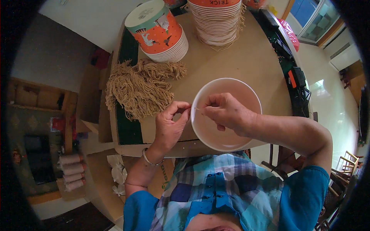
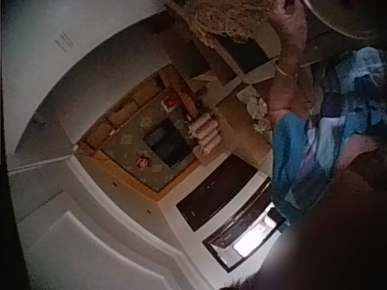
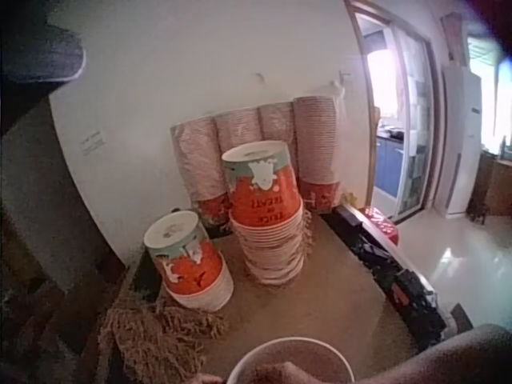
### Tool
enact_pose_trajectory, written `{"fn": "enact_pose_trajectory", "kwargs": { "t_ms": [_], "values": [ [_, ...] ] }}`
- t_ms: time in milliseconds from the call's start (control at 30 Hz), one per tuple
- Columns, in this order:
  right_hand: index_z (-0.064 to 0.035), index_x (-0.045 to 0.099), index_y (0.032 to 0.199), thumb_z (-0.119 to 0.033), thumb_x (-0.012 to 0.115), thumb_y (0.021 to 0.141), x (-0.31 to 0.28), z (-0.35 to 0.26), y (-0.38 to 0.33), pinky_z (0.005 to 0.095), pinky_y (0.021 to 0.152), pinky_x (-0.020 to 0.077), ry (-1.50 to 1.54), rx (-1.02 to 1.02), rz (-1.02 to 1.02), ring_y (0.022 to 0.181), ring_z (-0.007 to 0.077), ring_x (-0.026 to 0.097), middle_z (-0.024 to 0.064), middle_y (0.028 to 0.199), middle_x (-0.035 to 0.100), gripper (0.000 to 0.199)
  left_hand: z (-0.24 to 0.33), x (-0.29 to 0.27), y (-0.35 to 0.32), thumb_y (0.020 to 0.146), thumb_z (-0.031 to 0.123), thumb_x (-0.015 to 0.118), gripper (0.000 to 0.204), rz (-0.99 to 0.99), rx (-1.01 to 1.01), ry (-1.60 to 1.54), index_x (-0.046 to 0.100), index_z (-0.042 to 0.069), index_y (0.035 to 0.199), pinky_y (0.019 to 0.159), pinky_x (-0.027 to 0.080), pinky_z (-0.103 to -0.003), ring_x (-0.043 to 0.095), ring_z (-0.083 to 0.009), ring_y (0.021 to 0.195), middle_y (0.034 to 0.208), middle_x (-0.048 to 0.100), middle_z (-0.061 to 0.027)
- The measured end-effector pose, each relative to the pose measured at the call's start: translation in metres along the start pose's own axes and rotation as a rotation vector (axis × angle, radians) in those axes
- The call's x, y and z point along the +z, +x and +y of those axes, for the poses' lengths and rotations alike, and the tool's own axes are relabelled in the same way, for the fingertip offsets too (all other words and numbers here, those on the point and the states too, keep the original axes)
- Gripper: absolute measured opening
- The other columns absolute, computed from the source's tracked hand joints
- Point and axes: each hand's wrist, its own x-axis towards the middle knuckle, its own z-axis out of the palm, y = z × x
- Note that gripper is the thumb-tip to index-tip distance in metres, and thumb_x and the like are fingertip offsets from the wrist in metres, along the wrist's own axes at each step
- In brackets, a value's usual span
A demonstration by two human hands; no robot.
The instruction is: Attaching handles or strings to decorative paper buckets.
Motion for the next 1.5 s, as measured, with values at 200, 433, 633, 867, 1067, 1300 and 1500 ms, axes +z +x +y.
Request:
{"fn": "enact_pose_trajectory", "kwargs": {
  "t_ms": [200, 433, 633, 867, 1067, 1300, 1500],
  "values": [
    [0.0021, 0.064, 0.097, -0.017, 0.058, 0.091, 0.000, -0.005, -0.002, 0.0238, 0.045, 0.0407, -0.054, 0.021, -0.004, 0.052, 0.0093, 0.051, 0.0035, 0.071, 0.056, 0.021, -0.001, 0.000, 0.000, 0.091, 0.001, 0.064, 0.010, -0.005, 0.010, 0.003, 0.067, 0.001, 0.101, 0.077, 0.051, -0.023, 0.063, -0.0079, 0.086, 0.090, 0.068, -0.0015],
    [0.0034, 0.064, 0.097, -0.016, 0.057, 0.091, -0.001, -0.004, 0.000, 0.0240, 0.046, 0.0415, -0.039, 0.006, -0.019, 0.053, 0.0093, 0.051, 0.0040, 0.071, 0.056, 0.021, 0.001, 0.000, 0.000, 0.091, 0.001, 0.064, 0.017, -0.014, 0.015, -0.034, 0.068, 0.001, 0.107, 0.078, 0.051, -0.023, 0.062, -0.0082, 0.087, 0.094, 0.068, -0.0021],
    [0.0029, 0.063, 0.095, -0.014, 0.057, 0.091, 0.000, -0.002, 0.002, 0.0240, 0.046, 0.0419, 0.010, -0.006, -0.010, 0.054, 0.0090, 0.050, 0.0027, 0.070, 0.054, 0.018, 0.003, -0.002, 0.000, 0.090, 0.000, 0.064, 0.017, -0.030, 0.060, 0.045, 0.069, 0.001, 0.106, 0.078, 0.051, -0.024, 0.062, -0.0091, 0.087, 0.093, 0.068, -0.0024],
    [0.0022, 0.063, 0.095, -0.015, 0.059, 0.092, 0.000, -0.002, 0.001, 0.0240, 0.047, 0.0422, 0.058, -0.041, -0.036, 0.056, 0.0086, 0.048, 0.0009, 0.068, 0.051, 0.018, 0.000, -0.003, 0.001, 0.090, 0.000, 0.065, 0.015, -0.039, 0.051, 0.078, 0.069, 0.001, 0.104, 0.082, 0.050, -0.024, 0.062, -0.0092, 0.089, 0.094, 0.068, -0.0021],
    [0.0012, 0.062, 0.092, -0.015, 0.059, 0.093, 0.001, 0.000, 0.002, 0.0239, 0.047, 0.0422, 0.083, -0.053, -0.034, 0.056, 0.0081, 0.049, 0.0004, 0.069, 0.050, 0.016, 0.001, -0.002, 0.000, 0.090, 0.001, 0.065, 0.013, -0.029, 0.038, 0.069, 0.069, 0.001, 0.103, 0.080, 0.050, -0.023, 0.062, -0.0086, 0.088, 0.093, 0.068, -0.0018],
    [0.0006, 0.063, 0.094, -0.016, 0.059, 0.094, 0.001, 0.003, 0.007, 0.0239, 0.046, 0.0428, 0.042, -0.019, -0.029, 0.057, 0.0081, 0.049, 0.0003, 0.070, 0.051, 0.017, 0.002, -0.002, 0.001, 0.089, 0.003, 0.067, 0.012, -0.012, 0.059, 0.099, 0.069, 0.002, 0.101, 0.075, 0.051, -0.024, 0.063, -0.0081, 0.083, 0.089, 0.069, -0.0020],
    [0.0007, 0.064, 0.095, -0.018, 0.060, 0.095, 0.003, 0.001, 0.008, 0.0234, 0.046, 0.0432, 0.029, -0.018, -0.030, 0.057, 0.0078, 0.050, 0.0004, 0.071, 0.052, 0.019, 0.002, -0.002, 0.001, 0.089, 0.002, 0.067, 0.011, -0.009, 0.056, 0.088, 0.070, 0.002, 0.100, 0.076, 0.051, -0.024, 0.063, -0.0081, 0.083, 0.088, 0.069, -0.0018]
  ]
}}
